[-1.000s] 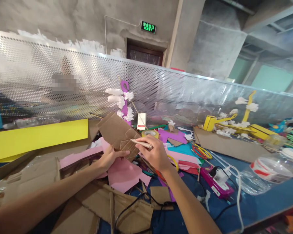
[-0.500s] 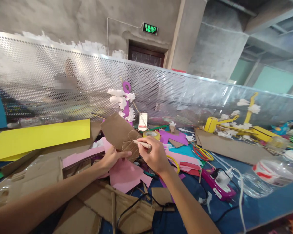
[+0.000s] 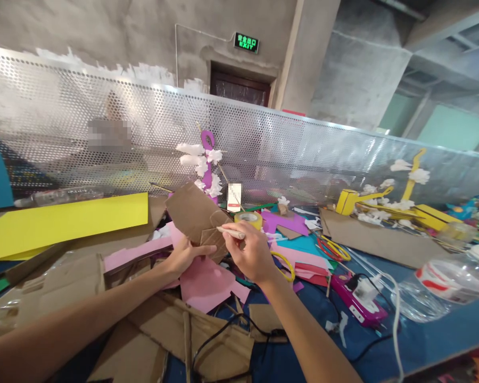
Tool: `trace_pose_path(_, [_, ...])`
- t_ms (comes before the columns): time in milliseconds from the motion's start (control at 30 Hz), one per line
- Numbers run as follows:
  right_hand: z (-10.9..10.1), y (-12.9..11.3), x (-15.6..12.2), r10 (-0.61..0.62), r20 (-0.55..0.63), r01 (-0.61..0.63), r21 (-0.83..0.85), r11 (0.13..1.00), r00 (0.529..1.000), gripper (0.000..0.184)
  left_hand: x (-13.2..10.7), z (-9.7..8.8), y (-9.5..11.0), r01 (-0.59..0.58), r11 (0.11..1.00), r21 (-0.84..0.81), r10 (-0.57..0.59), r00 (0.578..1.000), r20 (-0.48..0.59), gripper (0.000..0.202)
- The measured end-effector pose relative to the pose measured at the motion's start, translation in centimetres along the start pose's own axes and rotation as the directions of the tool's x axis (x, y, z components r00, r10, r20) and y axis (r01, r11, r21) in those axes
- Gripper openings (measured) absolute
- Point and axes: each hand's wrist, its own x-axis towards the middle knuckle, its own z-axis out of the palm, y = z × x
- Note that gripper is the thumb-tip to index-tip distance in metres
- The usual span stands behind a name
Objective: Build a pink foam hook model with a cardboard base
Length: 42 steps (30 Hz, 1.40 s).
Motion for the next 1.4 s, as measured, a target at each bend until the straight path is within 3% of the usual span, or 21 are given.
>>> trace_pose_path(133, [0.4,-0.5,0.2,-0.005,0.05,0.002,0.056,0.998,0.999,0.016,-0.1,0.1,0.4,-0.013,1.0,0.01,0.013,1.0,0.017,0.02])
trace_pose_path(367, [1.0,-0.6,0.6,-0.016,0.103,0.008,0.078,0.997,0.995,0.017,-0.4,0.3,1.1,-0.015,1.0,0.018,0.015,0.999,0.029,0.028])
trace_pose_path(567, [0.5,-0.5,0.6,0.018,0.045,-0.021,0.067,0.998,0.999,0.017,-0.4,0.2,1.1,0.015,1.0,0.026,-0.015,1.0,0.009,0.027])
trace_pose_path(700, [0.8,-0.8,0.3,-0.063,0.045,0.062,0.04,0.997,0.997,0.019,0.0,0.0,0.4,-0.019,0.999,0.028,0.018,1.0,0.019,0.033])
trace_pose_path(900, [1.6,-0.7,0.0,-0.183,0.105,0.187,-0.032,0.982,0.978,0.029,0.3,-0.1,-0.2,-0.076,0.997,0.019,0.074,0.996,0.057,0.022])
trace_pose_path(1100, [2.0,-0.6,-0.2,-0.201,0.119,0.218,-0.16,0.963,0.972,0.032,0.3,-0.1,-0.3,-0.093,0.996,0.016,0.091,0.993,0.075,0.015])
trace_pose_path(1267, [2.4,-1.7,-0.6,-0.248,0.215,0.277,-0.117,0.954,0.944,0.028,0.7,-0.4,-0.7,-0.137,0.99,-0.008,0.138,0.989,0.052,0.014])
trace_pose_path(1400, [2.3,-1.6,-0.6,-0.221,0.156,0.241,-0.124,0.963,0.963,0.029,0.7,-0.4,-0.7,-0.127,0.992,-0.006,0.128,0.99,0.066,0.018])
